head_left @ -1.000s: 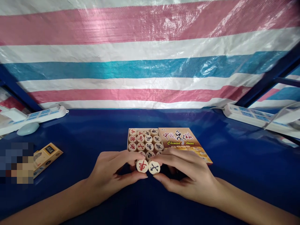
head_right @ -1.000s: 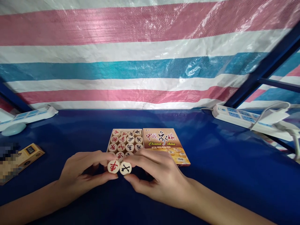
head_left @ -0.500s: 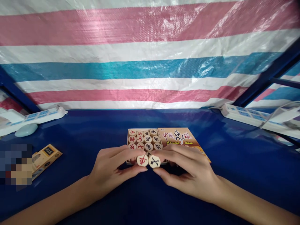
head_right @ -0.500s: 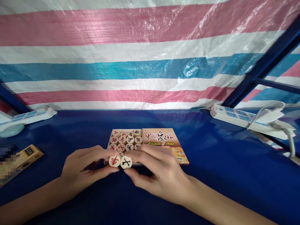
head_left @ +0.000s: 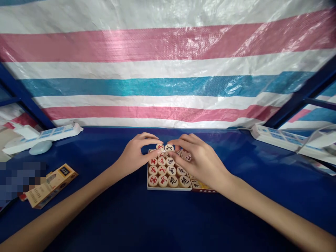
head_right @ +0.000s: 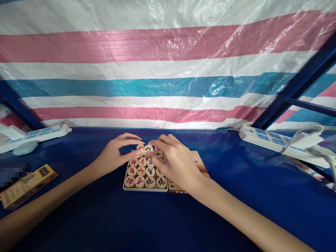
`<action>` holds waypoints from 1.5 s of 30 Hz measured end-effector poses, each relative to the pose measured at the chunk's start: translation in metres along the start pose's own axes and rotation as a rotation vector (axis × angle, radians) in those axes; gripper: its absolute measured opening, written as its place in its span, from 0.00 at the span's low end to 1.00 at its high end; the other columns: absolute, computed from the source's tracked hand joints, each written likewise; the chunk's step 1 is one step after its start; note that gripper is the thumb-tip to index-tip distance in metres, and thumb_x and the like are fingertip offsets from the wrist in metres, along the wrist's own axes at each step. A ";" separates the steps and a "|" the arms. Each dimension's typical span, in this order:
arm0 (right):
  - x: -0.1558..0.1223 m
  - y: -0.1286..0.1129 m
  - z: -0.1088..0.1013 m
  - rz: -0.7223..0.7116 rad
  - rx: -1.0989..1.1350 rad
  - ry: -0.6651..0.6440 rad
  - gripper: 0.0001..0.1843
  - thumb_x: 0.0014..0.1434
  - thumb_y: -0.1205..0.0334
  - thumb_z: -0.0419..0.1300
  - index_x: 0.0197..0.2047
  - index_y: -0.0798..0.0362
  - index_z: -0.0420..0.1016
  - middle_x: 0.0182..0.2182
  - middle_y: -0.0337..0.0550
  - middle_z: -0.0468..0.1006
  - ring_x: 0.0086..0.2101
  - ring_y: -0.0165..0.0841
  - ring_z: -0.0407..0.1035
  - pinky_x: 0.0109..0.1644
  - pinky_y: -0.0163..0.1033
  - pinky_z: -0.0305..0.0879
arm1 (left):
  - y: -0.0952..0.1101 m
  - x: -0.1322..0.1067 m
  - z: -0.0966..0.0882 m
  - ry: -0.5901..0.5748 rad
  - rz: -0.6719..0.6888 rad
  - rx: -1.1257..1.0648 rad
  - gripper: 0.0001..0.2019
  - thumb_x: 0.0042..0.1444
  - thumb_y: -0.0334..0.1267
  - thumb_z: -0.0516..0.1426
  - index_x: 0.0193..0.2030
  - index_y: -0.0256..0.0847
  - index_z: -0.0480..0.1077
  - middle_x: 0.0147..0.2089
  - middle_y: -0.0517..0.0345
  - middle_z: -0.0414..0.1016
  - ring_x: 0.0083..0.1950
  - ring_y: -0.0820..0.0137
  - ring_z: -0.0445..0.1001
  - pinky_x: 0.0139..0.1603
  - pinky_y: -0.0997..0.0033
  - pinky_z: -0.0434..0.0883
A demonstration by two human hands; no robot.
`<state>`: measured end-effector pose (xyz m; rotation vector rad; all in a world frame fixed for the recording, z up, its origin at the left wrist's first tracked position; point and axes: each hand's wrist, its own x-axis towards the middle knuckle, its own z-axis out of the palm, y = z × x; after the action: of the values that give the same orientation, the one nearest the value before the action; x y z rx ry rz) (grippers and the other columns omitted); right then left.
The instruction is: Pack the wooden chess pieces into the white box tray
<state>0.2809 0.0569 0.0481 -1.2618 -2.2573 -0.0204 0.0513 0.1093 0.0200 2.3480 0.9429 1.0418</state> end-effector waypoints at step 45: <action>-0.011 0.018 0.015 -0.055 -0.068 -0.006 0.10 0.68 0.63 0.54 0.42 0.51 0.77 0.43 0.46 0.75 0.41 0.37 0.66 0.44 0.45 0.63 | 0.005 -0.017 0.014 0.000 0.101 0.211 0.09 0.65 0.33 0.53 0.47 0.46 0.74 0.53 0.58 0.74 0.54 0.67 0.72 0.55 0.62 0.70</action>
<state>0.2925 0.0620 0.0255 -1.2358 -2.3132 -0.1142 0.0557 0.0927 0.0057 2.5917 0.9859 1.0240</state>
